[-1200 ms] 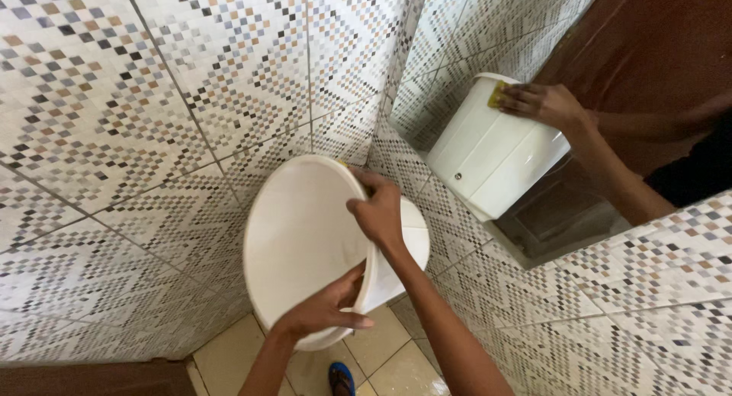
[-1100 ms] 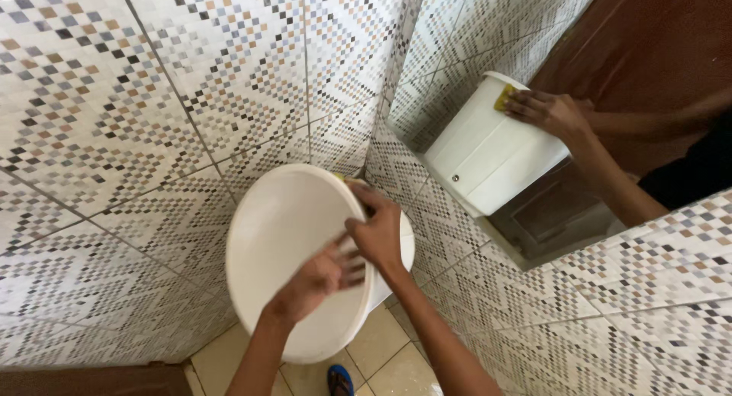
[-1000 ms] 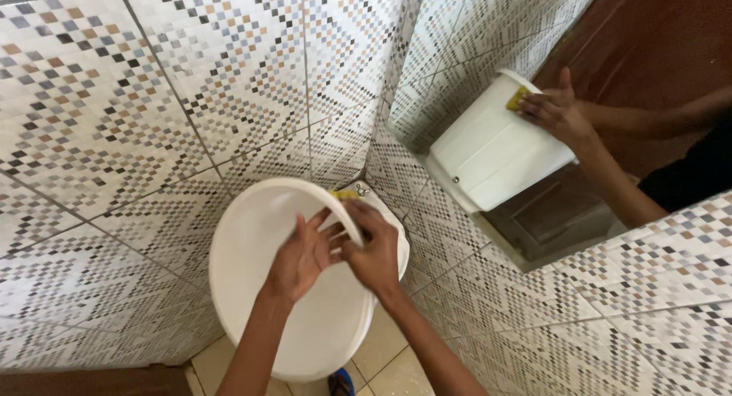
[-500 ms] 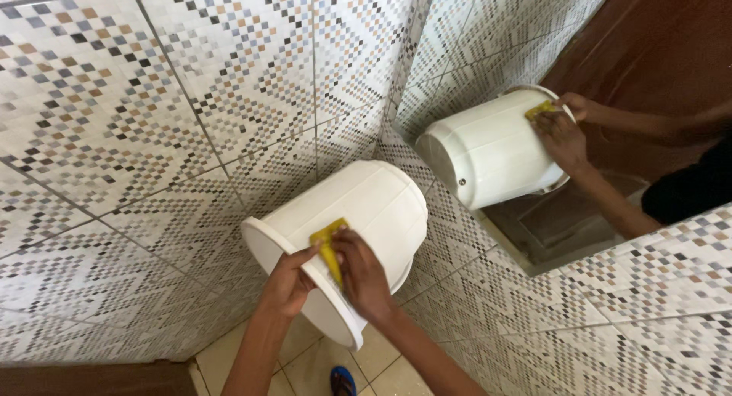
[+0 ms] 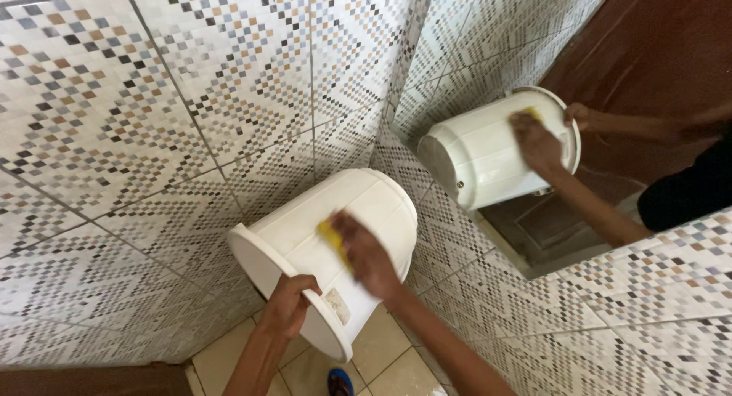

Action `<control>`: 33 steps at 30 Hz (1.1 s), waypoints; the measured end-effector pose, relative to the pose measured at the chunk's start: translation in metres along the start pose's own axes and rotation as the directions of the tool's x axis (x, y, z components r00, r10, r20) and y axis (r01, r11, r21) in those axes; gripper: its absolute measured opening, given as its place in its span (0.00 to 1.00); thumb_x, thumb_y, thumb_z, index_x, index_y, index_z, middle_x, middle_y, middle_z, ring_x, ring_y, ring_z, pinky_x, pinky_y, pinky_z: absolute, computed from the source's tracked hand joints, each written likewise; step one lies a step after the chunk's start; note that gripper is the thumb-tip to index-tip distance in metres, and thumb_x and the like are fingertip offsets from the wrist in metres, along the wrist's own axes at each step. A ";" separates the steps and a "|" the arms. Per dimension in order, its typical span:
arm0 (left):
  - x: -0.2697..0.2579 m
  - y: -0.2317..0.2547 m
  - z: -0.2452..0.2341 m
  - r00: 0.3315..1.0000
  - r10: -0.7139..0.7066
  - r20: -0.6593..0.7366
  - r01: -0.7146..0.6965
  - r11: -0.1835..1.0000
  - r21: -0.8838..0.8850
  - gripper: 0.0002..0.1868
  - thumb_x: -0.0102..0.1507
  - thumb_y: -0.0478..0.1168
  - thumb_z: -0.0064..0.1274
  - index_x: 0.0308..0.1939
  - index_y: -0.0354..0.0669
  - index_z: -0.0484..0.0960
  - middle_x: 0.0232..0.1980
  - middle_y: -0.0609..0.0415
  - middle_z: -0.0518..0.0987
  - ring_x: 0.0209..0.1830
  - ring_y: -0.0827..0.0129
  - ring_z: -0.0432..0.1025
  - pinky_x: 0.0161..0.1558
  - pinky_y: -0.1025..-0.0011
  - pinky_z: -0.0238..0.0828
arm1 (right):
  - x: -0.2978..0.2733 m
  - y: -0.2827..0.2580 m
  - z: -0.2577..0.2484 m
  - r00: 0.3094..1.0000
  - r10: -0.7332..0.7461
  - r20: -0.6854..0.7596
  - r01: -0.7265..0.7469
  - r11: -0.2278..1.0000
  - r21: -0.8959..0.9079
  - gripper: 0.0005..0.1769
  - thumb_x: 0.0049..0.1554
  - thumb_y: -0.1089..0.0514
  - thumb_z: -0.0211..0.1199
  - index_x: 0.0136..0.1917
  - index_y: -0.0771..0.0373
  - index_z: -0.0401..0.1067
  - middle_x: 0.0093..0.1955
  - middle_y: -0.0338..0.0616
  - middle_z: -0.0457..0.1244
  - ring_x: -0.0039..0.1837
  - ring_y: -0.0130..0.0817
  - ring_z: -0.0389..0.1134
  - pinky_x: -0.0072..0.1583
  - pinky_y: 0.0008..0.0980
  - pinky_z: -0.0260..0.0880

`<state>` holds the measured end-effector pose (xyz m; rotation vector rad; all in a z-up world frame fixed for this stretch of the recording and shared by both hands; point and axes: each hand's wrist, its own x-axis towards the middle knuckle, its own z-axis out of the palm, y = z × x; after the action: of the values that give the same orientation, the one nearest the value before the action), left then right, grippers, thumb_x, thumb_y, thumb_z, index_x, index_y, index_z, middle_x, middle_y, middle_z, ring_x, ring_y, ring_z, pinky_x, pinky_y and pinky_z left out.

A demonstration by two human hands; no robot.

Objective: The person scrubs the exterior and interior of a white plastic bucket using a yellow sponge and a green scrubber, then rinses and wipes the bucket with a green cloth. The bucket is turned over and cleaned on all sides, including the bottom and inside surfaces.

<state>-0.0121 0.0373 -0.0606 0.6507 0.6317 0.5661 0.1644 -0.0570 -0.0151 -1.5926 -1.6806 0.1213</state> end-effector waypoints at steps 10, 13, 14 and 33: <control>-0.003 -0.007 -0.007 0.999 0.006 -0.040 -0.007 0.999 -0.031 0.30 0.49 0.23 0.50 0.58 0.29 0.71 0.47 0.47 0.74 0.47 0.60 0.70 0.48 0.60 0.70 | 0.018 0.007 0.006 0.999 0.013 -0.048 -0.011 0.999 0.034 0.22 0.69 0.58 0.48 0.74 0.64 0.65 0.80 0.53 0.55 0.83 0.50 0.52 0.80 0.43 0.50; -0.007 -0.007 -0.007 0.994 -0.006 -0.112 0.002 0.999 -0.034 0.34 0.47 0.22 0.48 0.60 0.35 0.70 0.48 0.50 0.75 0.47 0.62 0.70 0.50 0.60 0.69 | 0.024 0.002 0.017 0.999 -0.018 -0.045 0.025 0.985 0.168 0.21 0.68 0.58 0.49 0.72 0.66 0.64 0.79 0.56 0.55 0.81 0.52 0.54 0.78 0.44 0.53; -0.010 -0.009 -0.008 0.989 -0.021 -0.145 0.015 0.999 -0.040 0.35 0.47 0.22 0.48 0.61 0.35 0.70 0.49 0.51 0.75 0.49 0.63 0.70 0.52 0.61 0.69 | 0.036 0.023 0.009 0.996 0.043 -0.082 -0.020 0.966 0.259 0.22 0.66 0.59 0.49 0.71 0.69 0.64 0.79 0.60 0.55 0.79 0.56 0.55 0.76 0.46 0.54; -0.026 -0.040 -0.033 0.977 0.022 -0.210 -0.019 1.000 0.017 0.32 0.48 0.23 0.50 0.58 0.28 0.71 0.48 0.45 0.74 0.51 0.57 0.67 0.51 0.60 0.67 | 0.013 0.134 0.035 0.708 0.636 -0.307 -0.607 0.770 0.197 0.29 0.71 0.47 0.33 0.69 0.63 0.67 0.65 0.54 0.58 0.57 0.44 0.64 0.57 0.40 0.72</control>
<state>-0.0413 0.0063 -0.1002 0.6164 0.8290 0.6556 0.2519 -0.0032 -0.1087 -1.9291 -0.7909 0.2221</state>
